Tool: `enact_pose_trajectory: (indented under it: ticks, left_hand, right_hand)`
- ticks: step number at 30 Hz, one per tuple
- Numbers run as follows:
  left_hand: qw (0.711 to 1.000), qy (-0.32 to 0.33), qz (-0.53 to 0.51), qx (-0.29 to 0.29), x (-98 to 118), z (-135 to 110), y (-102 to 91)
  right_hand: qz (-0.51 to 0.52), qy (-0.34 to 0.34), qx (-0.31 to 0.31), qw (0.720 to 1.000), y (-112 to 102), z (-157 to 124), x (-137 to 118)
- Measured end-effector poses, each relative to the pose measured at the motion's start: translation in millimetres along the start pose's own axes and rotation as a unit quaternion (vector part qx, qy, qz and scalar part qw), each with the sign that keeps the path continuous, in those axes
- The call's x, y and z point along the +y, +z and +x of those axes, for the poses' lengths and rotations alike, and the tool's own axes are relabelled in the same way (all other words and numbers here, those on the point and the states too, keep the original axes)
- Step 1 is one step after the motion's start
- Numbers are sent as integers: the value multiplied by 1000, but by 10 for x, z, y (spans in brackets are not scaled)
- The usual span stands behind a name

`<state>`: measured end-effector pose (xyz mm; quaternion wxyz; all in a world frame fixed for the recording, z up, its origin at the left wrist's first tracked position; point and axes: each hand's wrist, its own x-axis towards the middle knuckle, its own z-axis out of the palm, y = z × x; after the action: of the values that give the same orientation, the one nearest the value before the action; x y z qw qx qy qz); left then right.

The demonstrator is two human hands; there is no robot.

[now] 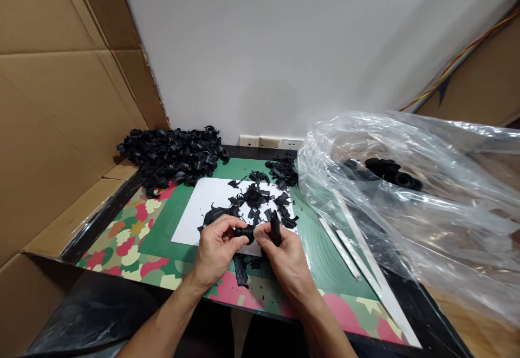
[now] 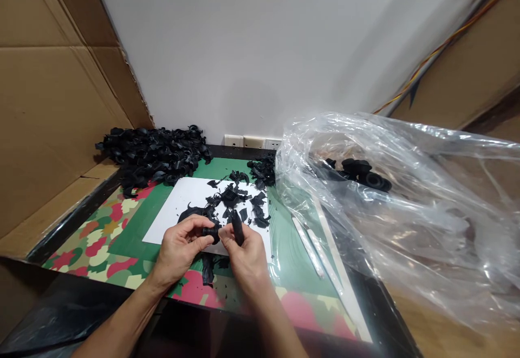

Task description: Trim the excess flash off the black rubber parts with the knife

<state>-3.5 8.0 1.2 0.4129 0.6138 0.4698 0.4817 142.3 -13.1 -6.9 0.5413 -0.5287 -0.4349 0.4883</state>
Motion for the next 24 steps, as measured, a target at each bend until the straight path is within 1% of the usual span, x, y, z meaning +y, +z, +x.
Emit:
enact_pose_trajectory:
  ticks: [2, 4, 6, 9, 12, 14, 15, 17, 19, 21, 22, 24]
  left_hand:
    - [999, 14, 30, 3, 11, -6, -4]
    - [999, 18, 50, 2, 21, -12, -9]
    - [998, 16, 63, -6, 30, -21, -13]
    - [996, 15, 75, -35, 50, -36, -14]
    - [995, 10, 83, -57, 77, -56, -5]
    - [994, 5, 87, -61, 94, -70, 2]
    - [994, 6, 89, -58, 102, -76, 3]
    - [995, 12, 90, -37, 115, -80, -2]
    - [997, 8, 81, -13, 122, -73, -13]
    - [999, -12, 53, -1, 122, -57, -25]
    - [999, -26, 34, 1, 119, -49, -29]
    - [998, -57, -3, 5, 109, -33, -31]
  right_hand:
    - [-35, -48, 31, 998, -22, -26, -32]
    - [-72, -103, 46, 991, -45, -48, -64]
    - [-111, -165, 26, 980, -58, -54, -81]
    - [-185, -249, -14, 951, -43, -36, -52]
    - [-257, -295, -13, 920, 1, -14, 8]
    - [-280, -309, -3, 909, 15, -1, 23]
    - [-278, -309, 8, 909, 8, 7, 19]
    - [-253, -282, 51, 924, -46, 36, -12]
    - [-205, -220, 119, 946, -153, 79, -56]
    - [-161, -157, 178, 958, -287, 126, -96]
    - [-148, -136, 189, 961, -351, 146, -111]
    - [-148, -116, 177, 966, -454, 174, -131]
